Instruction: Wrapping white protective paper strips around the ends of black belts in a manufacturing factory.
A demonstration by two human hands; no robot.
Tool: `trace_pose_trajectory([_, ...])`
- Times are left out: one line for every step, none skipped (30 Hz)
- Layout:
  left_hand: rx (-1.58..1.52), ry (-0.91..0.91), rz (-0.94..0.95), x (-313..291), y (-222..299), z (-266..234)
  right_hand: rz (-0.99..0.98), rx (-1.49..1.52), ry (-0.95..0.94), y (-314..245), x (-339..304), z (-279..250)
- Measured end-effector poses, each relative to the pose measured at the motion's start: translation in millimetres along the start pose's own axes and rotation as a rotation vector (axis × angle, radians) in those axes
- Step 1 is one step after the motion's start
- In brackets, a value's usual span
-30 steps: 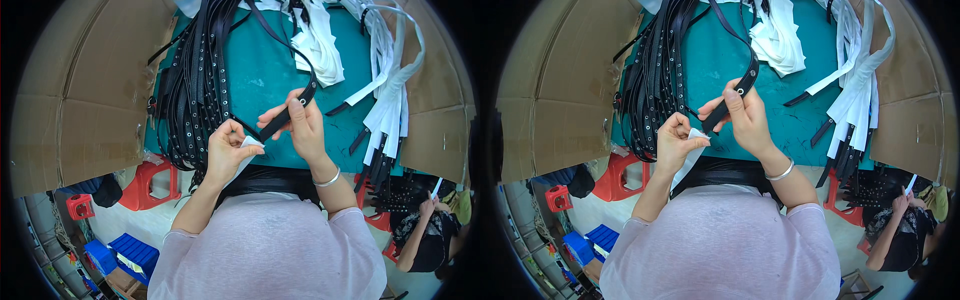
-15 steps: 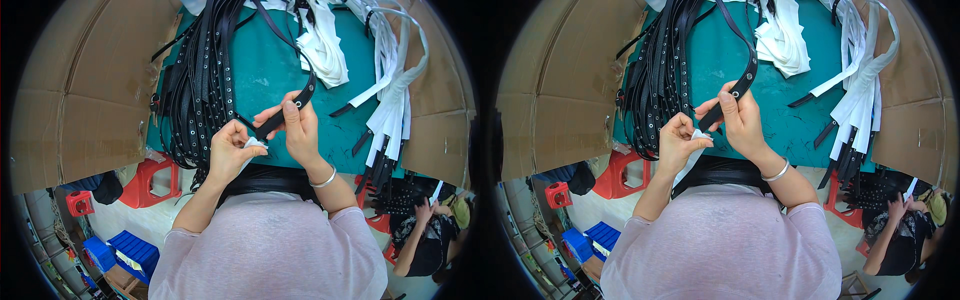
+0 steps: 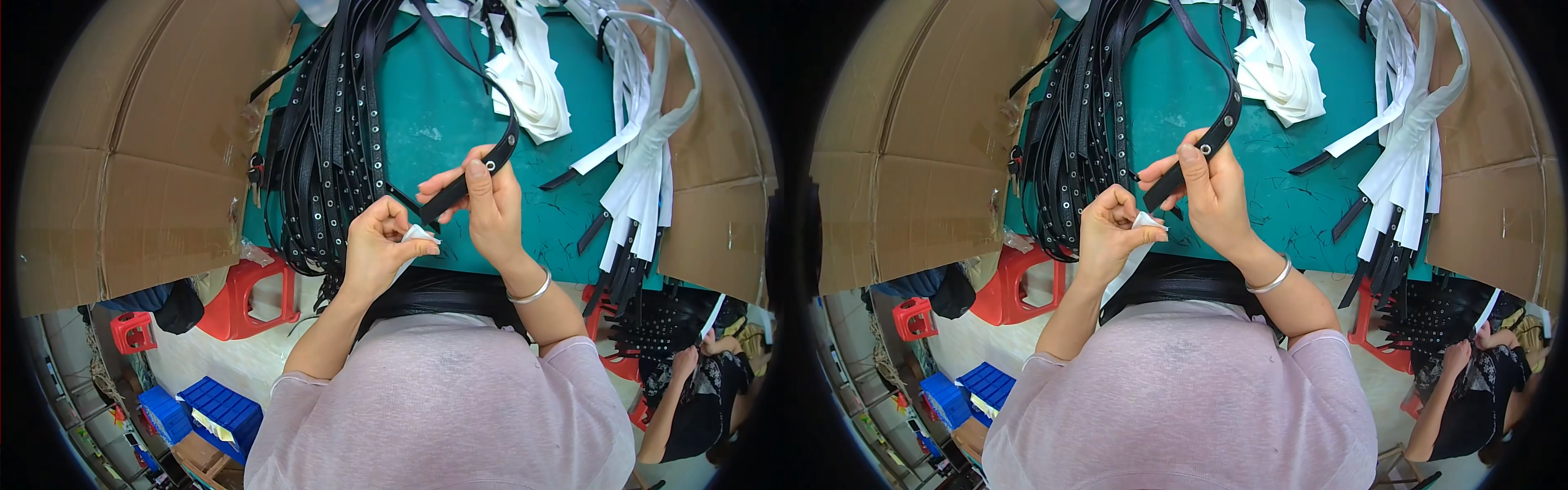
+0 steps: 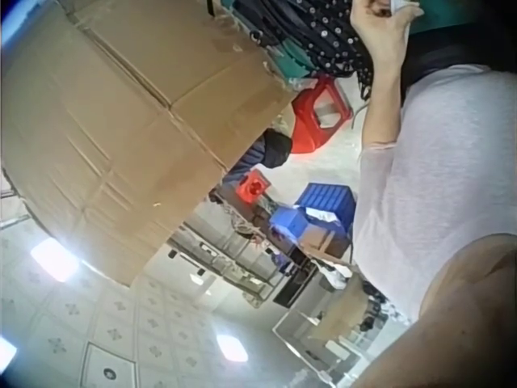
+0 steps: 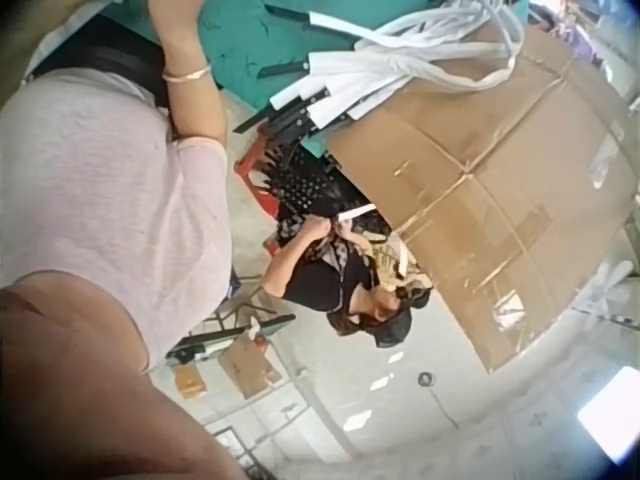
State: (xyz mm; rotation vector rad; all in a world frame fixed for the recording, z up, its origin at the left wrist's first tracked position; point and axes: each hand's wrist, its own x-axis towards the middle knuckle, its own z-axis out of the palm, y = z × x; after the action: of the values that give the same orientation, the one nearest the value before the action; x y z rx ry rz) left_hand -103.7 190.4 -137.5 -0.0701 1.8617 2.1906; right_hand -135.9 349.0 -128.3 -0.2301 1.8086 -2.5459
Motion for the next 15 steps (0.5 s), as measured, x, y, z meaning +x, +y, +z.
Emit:
trace_pose_trajectory([0.012, -0.005, 0.003, 0.1, -0.5, -0.8, -0.001, 0.000, 0.002, -0.8, 0.2, 0.2])
trace_pose_trajectory([0.024, -0.009, 0.007, 0.1, -1.1, -1.3, 0.009, -0.003, -0.008, -1.2, 0.2, 0.7])
trace_pose_trajectory([0.023, -0.011, 0.006, -0.1, -1.6, -1.3, 0.018, -0.005, -0.019, -1.2, -0.1, 1.1])
trace_pose_trajectory([0.019, -0.008, 0.007, -0.2, -1.5, -1.6, 0.018, -0.004, -0.020, -1.0, -0.4, 2.1])
trace_pose_trajectory([0.015, -0.005, 0.008, -0.2, -1.6, -1.8, 0.017, -0.003, -0.023, -0.5, -1.3, 3.1])
trace_pose_trajectory([0.015, -0.003, 0.009, 0.1, -1.9, -1.8, 0.016, -0.002, -0.025, 0.0, -1.7, 3.6])
trace_pose_trajectory([0.024, -0.004, 0.010, 0.2, -1.6, -2.1, 0.017, -0.001, -0.026, -0.3, -1.9, 3.9])
trace_pose_trajectory([0.033, -0.004, 0.011, 0.3, -1.2, -2.5, 0.019, -0.013, -0.025, -0.7, -1.9, 3.7])
trace_pose_trajectory([0.034, -0.003, 0.011, 0.1, 0.2, -3.0, 0.022, -0.026, -0.024, -0.9, -1.6, 4.0])
trace_pose_trajectory([0.034, -0.003, 0.010, 0.4, 1.3, -3.1, 0.023, -0.027, -0.022, -0.1, -2.3, 5.0])
trace_pose_trajectory([0.034, -0.004, 0.010, 1.2, 1.8, -3.6, 0.031, -0.002, -0.024, 0.9, -3.2, 7.1])
trace_pose_trajectory([0.033, -0.006, 0.010, 2.9, 1.3, -4.4, 0.039, 0.023, -0.026, 1.7, -2.8, 8.4])
trace_pose_trajectory([0.007, 0.007, -0.011, 3.6, 1.0, -5.0, 0.039, 0.024, -0.027, 2.6, -2.6, 7.9])
trace_pose_trajectory([-0.019, 0.019, -0.032, 4.6, 1.2, -6.1, 0.020, -0.048, -0.039, 3.8, -2.1, 6.3])
trace_pose_trajectory([-0.018, 0.021, -0.028, 5.2, 2.3, -8.4, 0.000, -0.120, -0.051, 4.3, -0.8, 4.9])
